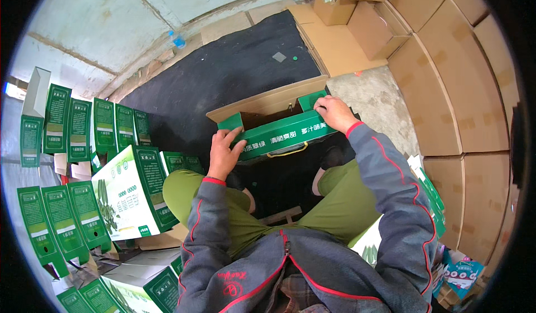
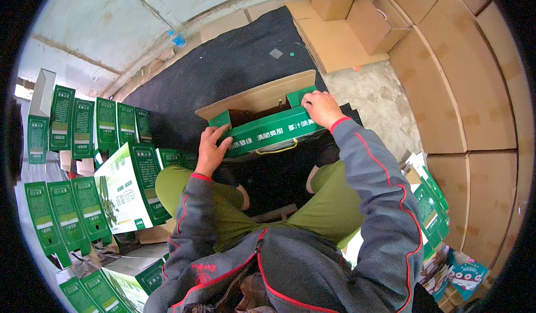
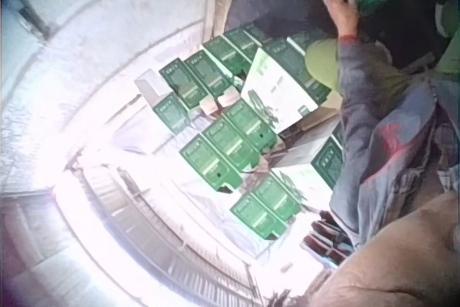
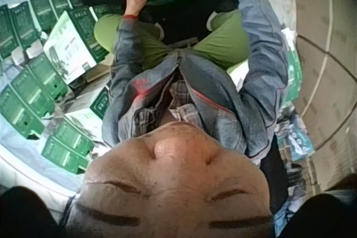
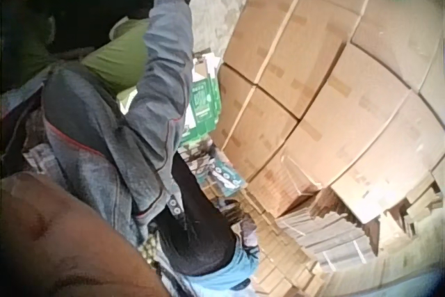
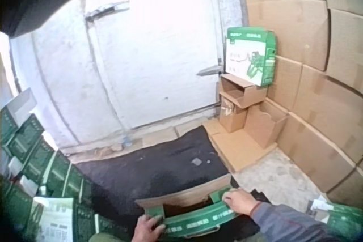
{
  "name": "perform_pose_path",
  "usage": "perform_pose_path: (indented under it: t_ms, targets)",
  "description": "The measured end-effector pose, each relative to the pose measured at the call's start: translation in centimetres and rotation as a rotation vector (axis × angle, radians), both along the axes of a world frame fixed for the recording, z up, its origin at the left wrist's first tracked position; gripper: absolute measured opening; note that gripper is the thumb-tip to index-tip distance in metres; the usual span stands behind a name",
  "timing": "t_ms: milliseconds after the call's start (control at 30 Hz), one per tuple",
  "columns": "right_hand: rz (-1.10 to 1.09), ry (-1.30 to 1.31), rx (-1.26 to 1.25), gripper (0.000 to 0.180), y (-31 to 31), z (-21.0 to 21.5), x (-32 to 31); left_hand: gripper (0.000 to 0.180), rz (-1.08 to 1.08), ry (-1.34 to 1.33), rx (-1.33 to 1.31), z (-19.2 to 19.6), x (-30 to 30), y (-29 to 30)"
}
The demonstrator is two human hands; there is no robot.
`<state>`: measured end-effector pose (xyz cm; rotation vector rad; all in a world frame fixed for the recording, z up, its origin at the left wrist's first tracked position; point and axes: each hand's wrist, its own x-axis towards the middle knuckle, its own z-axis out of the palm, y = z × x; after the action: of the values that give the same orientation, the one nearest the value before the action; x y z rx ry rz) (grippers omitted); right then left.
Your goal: The person folds flat cardboard sheets into boxes by hand, tucks the flaps in to secure their shape, and stacks the assembled boxes onto a pile.
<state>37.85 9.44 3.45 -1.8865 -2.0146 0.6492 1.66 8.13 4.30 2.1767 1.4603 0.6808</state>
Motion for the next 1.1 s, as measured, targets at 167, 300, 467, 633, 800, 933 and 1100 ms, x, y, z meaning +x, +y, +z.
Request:
perform_pose_path:
  t_ms: [167, 300, 467, 633, 800, 933, 1100]
  targets:
    - [0.126, 0.000, 0.001, 0.034, -1.0, 0.8, 0.1, 0.049, -0.049, 0.185, -0.077, 0.5, 0.4, -0.2]
    - [0.171, -0.114, -0.027, 0.061, -1.8, 1.9, 0.0, 0.061, -0.041, 0.236, -0.047, 0.1, 1.4, -0.2]
    - [0.234, -0.415, -0.031, 0.087, -2.1, 3.4, -2.9, 0.092, -0.059, 0.418, 0.090, 0.0, 1.5, -0.6]
    - [0.256, -0.468, 0.023, 0.097, -2.6, 3.4, -5.0, 0.096, -0.080, 0.398, 0.005, -0.1, 1.3, -1.3]
    - [0.253, -0.468, -0.004, 0.095, -3.8, 4.0, -5.0, 0.087, -0.111, 0.327, 0.058, -1.1, 1.3, -1.6]
    - [0.326, -0.459, 0.044, 0.091, -3.7, 3.9, -5.4, 0.087, -0.090, 0.301, 0.042, -1.4, 0.6, -2.0]
    - [0.345, -0.438, 0.038, 0.091, -3.3, 3.5, -5.1, 0.090, -0.078, 0.250, 0.033, -1.4, 0.5, -2.2]
